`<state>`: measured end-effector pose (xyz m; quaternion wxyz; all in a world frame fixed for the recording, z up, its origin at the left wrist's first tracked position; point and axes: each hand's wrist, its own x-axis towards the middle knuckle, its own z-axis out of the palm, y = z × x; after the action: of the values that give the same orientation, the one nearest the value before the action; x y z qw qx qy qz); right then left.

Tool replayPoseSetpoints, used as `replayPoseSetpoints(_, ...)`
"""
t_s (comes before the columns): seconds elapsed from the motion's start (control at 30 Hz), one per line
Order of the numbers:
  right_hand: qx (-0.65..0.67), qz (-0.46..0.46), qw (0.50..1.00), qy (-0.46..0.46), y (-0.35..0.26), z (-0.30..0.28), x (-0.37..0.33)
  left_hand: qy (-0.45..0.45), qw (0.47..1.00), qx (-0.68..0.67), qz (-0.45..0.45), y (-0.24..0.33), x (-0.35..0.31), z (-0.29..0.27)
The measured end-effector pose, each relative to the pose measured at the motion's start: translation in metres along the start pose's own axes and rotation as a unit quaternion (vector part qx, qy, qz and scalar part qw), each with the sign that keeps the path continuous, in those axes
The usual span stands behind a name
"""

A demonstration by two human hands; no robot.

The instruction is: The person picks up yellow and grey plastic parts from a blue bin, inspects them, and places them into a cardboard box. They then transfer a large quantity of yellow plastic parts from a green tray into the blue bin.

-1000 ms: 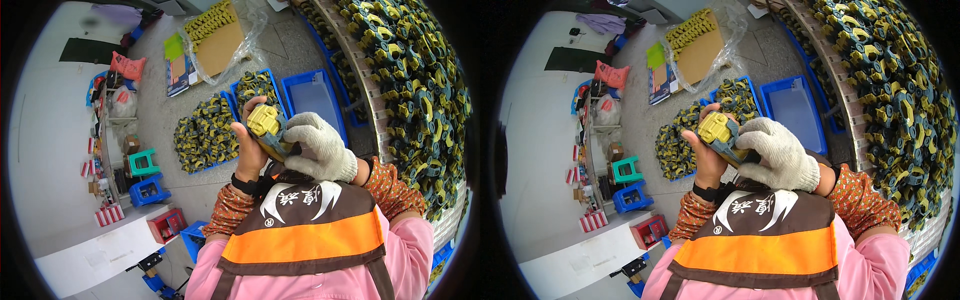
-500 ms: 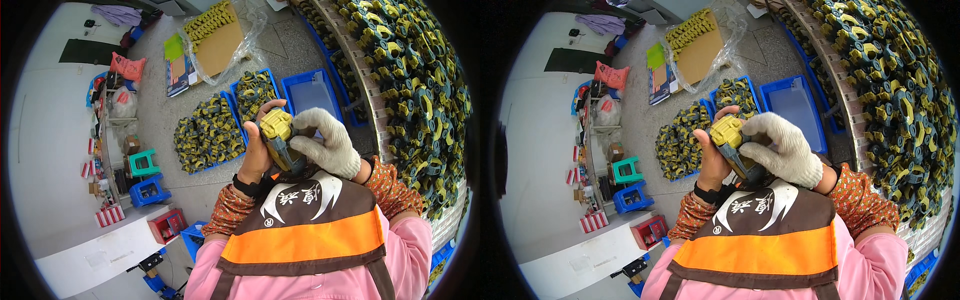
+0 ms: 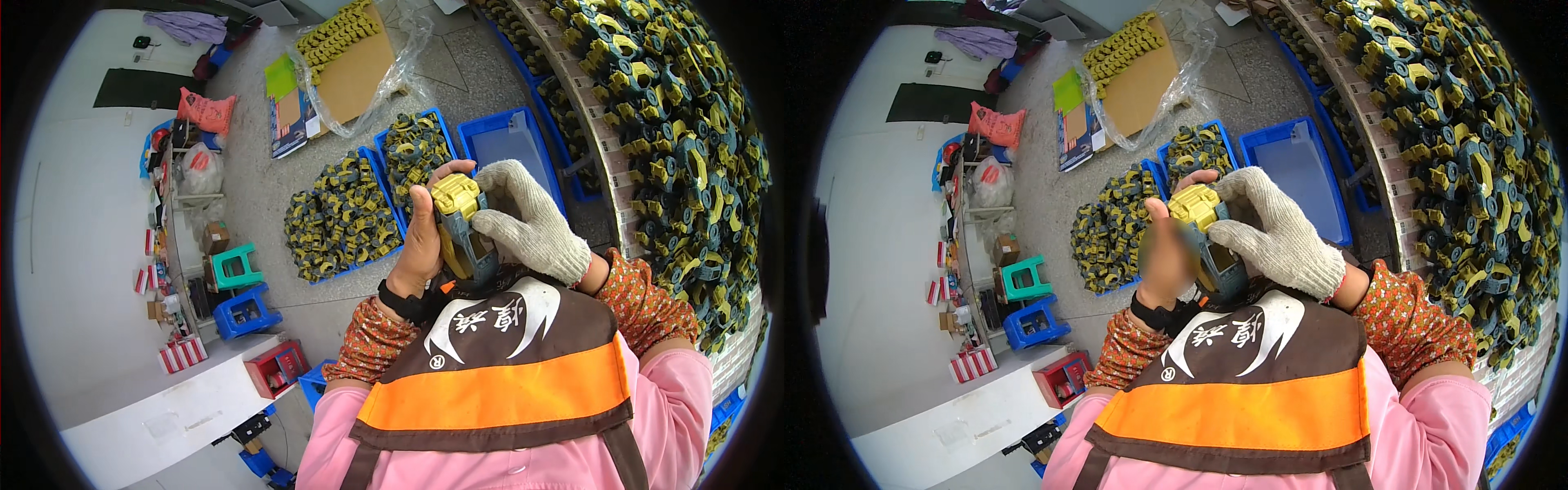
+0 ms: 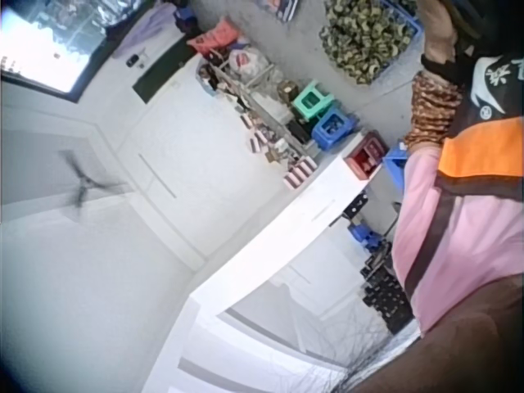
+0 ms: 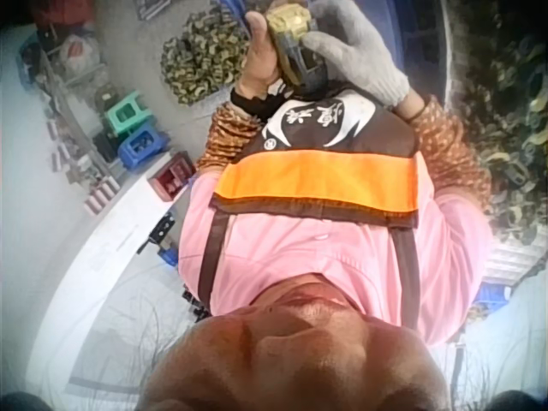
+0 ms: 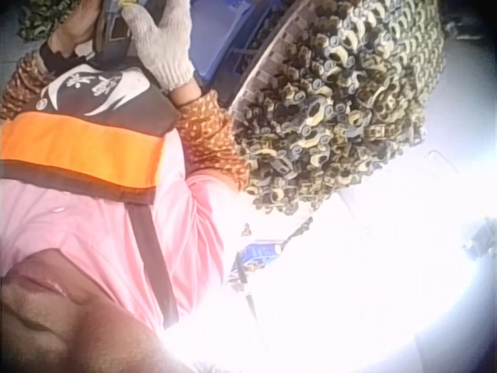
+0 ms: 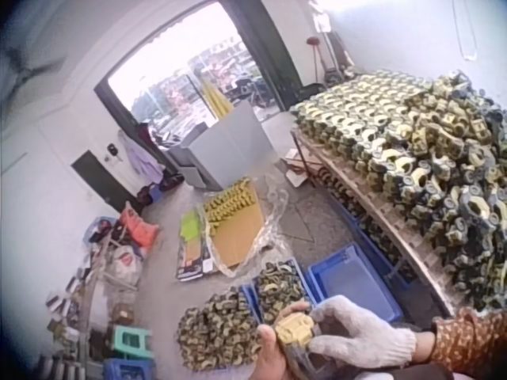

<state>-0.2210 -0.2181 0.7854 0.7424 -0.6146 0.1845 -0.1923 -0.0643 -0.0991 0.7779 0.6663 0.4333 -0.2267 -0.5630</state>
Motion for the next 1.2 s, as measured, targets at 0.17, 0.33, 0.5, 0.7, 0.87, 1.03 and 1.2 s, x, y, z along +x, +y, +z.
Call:
replayPoseSetpoints(0.17,0.039,0.001,0.999,-0.028,0.001,-0.004,0.0,0.01,0.999,-0.034,-0.009,0.002,0.0,0.007)
replayPoseSetpoints(0.33,0.046,0.011,0.998,-0.051,0.0,-0.007,0.002,0.009,0.997,0.064,0.039,0.003,-0.003,0.001)
replayPoseSetpoints(0.5,0.13,0.02,0.989,-0.072,0.001,-0.015,0.007,0.012,0.975,0.206,0.078,0.007,-0.004,-0.011)
replayPoseSetpoints(0.7,0.151,0.083,0.982,-0.082,0.0,-0.02,0.01,0.005,0.96,0.262,0.1,0.011,-0.007,-0.009)
replayPoseSetpoints(0.87,0.171,0.109,0.976,-0.073,0.007,-0.022,0.012,-0.03,0.955,0.273,0.115,0.008,-0.004,-0.009)
replayPoseSetpoints(1.03,0.199,0.138,0.967,-0.082,0.001,-0.019,0.018,0.005,0.993,0.105,0.06,0.002,0.003,-0.01)
replayPoseSetpoints(1.2,0.168,0.139,0.976,-0.02,-0.011,-0.015,0.024,0.105,0.99,-0.091,0.021,0.002,0.013,-0.013)
